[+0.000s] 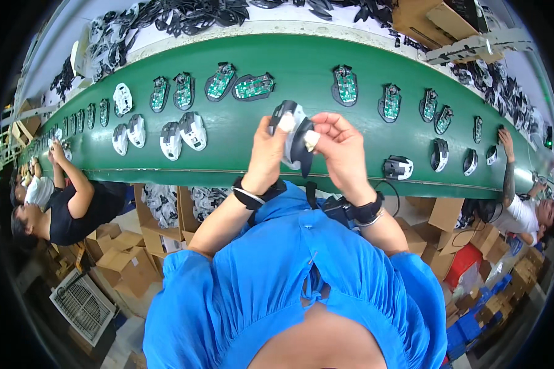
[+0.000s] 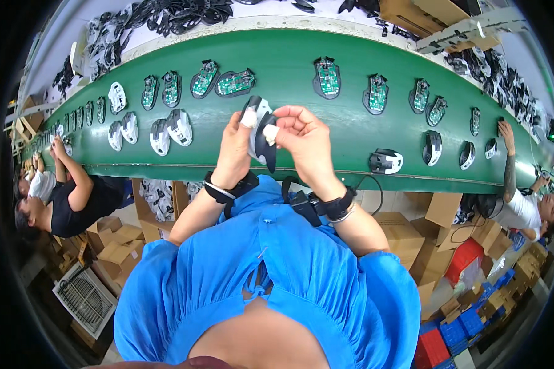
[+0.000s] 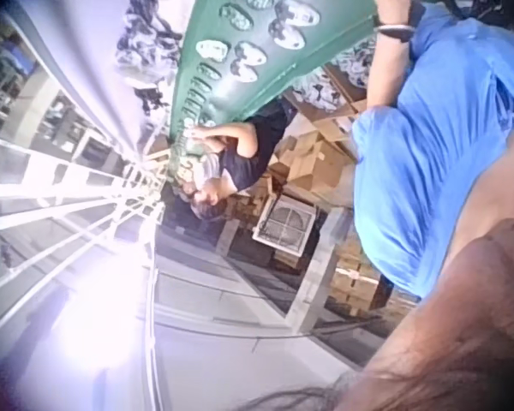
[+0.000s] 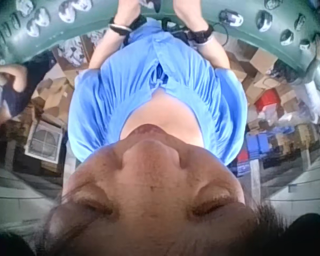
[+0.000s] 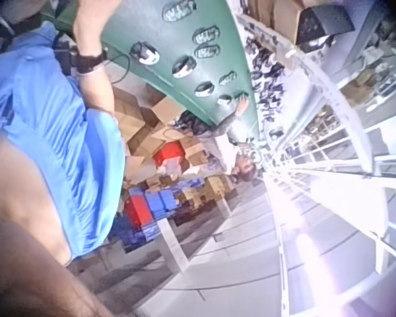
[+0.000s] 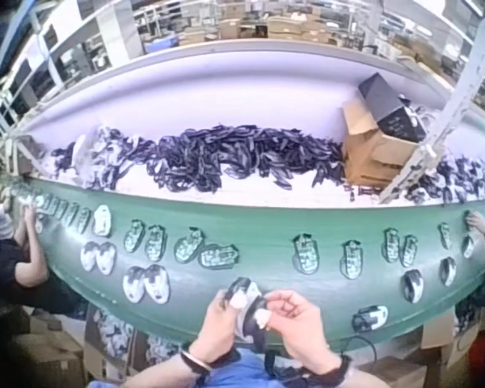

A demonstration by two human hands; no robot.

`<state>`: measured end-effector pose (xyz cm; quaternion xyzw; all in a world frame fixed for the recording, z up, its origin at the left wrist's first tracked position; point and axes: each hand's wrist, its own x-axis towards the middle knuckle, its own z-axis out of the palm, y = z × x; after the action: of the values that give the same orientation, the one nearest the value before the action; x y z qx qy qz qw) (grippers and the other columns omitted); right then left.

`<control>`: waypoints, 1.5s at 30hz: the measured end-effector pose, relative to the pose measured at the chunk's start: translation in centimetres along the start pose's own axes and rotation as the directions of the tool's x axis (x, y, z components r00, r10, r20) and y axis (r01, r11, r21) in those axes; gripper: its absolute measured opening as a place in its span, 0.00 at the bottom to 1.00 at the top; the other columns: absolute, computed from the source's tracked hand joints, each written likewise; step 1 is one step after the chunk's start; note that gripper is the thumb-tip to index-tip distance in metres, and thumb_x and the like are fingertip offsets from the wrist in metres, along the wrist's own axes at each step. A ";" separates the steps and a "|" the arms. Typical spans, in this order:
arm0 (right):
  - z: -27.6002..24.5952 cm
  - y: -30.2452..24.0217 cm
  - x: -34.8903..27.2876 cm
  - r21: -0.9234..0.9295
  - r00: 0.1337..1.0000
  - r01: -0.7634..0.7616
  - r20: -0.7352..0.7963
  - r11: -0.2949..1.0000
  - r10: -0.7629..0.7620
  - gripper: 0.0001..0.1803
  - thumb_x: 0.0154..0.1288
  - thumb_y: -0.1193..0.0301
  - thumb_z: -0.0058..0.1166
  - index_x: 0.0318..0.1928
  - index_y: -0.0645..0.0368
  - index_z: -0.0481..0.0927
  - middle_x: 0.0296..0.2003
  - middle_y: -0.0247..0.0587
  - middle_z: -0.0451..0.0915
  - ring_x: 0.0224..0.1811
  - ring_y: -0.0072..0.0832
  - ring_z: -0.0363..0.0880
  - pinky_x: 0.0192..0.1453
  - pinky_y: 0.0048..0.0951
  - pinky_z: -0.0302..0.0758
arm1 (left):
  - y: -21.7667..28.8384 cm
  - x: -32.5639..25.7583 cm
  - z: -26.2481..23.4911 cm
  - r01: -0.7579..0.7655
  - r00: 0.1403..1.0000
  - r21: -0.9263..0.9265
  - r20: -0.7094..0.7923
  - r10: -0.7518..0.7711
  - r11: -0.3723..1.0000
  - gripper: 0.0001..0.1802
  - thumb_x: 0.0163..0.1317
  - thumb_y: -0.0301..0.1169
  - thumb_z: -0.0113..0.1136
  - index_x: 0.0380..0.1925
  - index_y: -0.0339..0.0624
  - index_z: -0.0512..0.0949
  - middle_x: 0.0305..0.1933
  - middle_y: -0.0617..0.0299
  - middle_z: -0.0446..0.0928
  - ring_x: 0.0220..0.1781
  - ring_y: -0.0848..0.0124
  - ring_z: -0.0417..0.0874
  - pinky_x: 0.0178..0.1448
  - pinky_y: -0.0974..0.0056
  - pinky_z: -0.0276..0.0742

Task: The person assembles small electronic devices on a green conveyor belt. They pick up white plastic casings and black components, fit them together by hand, and place the assembled units back onto the belt. The process is repetitive, with the person handling one unit at a time.

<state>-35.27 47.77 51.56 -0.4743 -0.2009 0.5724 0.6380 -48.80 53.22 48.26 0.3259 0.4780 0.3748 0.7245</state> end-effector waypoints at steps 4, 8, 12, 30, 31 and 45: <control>0.9 2.1 -0.5 -0.206 0.986 0.148 -0.045 0.967 -0.161 0.20 0.52 0.85 0.62 0.48 0.64 0.76 0.35 0.34 0.79 0.35 0.16 0.77 0.40 0.20 0.78 | -0.4 -0.3 0.8 0.035 0.995 -0.101 -0.089 -0.044 0.994 0.28 0.60 0.46 0.65 0.47 0.35 0.67 0.40 0.59 0.77 0.39 0.74 0.80 0.41 0.70 0.77; 0.8 2.7 -0.1 -0.274 0.986 0.166 0.034 0.947 -0.163 0.20 0.52 0.86 0.60 0.48 0.64 0.76 0.36 0.34 0.79 0.37 0.17 0.78 0.40 0.20 0.79 | -1.0 0.6 0.2 0.068 0.989 -0.122 -0.126 -0.083 0.990 0.28 0.59 0.45 0.65 0.47 0.35 0.67 0.40 0.59 0.77 0.38 0.74 0.80 0.39 0.69 0.77; -0.2 0.0 0.6 0.077 0.999 -0.048 0.004 0.996 0.047 0.22 0.55 0.88 0.54 0.52 0.63 0.74 0.37 0.36 0.80 0.35 0.20 0.79 0.37 0.20 0.77 | -1.0 1.7 -1.2 0.056 0.995 -0.076 -0.082 -0.062 0.996 0.28 0.59 0.46 0.65 0.46 0.34 0.68 0.38 0.58 0.77 0.37 0.73 0.80 0.39 0.68 0.76; 1.4 0.6 4.7 -0.273 0.999 0.032 0.035 0.961 -0.024 0.22 0.53 0.85 0.62 0.50 0.65 0.75 0.36 0.36 0.80 0.37 0.20 0.79 0.41 0.21 0.79 | 2.0 2.2 -1.2 -0.044 0.996 0.039 -0.077 0.047 0.998 0.26 0.62 0.47 0.62 0.44 0.34 0.68 0.33 0.59 0.77 0.30 0.77 0.79 0.29 0.72 0.75; 1.4 0.6 4.9 -0.266 0.999 0.028 0.037 0.963 -0.019 0.23 0.52 0.85 0.62 0.51 0.65 0.75 0.36 0.37 0.80 0.37 0.20 0.80 0.41 0.21 0.79 | 2.0 2.4 -1.5 -0.044 0.997 0.035 -0.063 0.046 0.998 0.26 0.62 0.47 0.62 0.44 0.34 0.67 0.33 0.59 0.77 0.30 0.77 0.79 0.29 0.72 0.75; 2.5 1.0 4.3 0.066 0.963 -0.173 0.221 0.983 0.154 0.18 0.56 0.87 0.57 0.48 0.64 0.75 0.38 0.39 0.83 0.37 0.22 0.82 0.41 0.22 0.79 | 4.4 1.8 -3.6 -0.177 0.959 0.158 0.250 0.134 0.971 0.31 0.55 0.31 0.69 0.56 0.35 0.67 0.49 0.59 0.76 0.49 0.73 0.77 0.52 0.67 0.75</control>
<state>-36.65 52.58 50.65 -0.3969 -0.2043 0.6791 0.5827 -52.74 57.38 49.95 0.4690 0.3922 0.3446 0.7124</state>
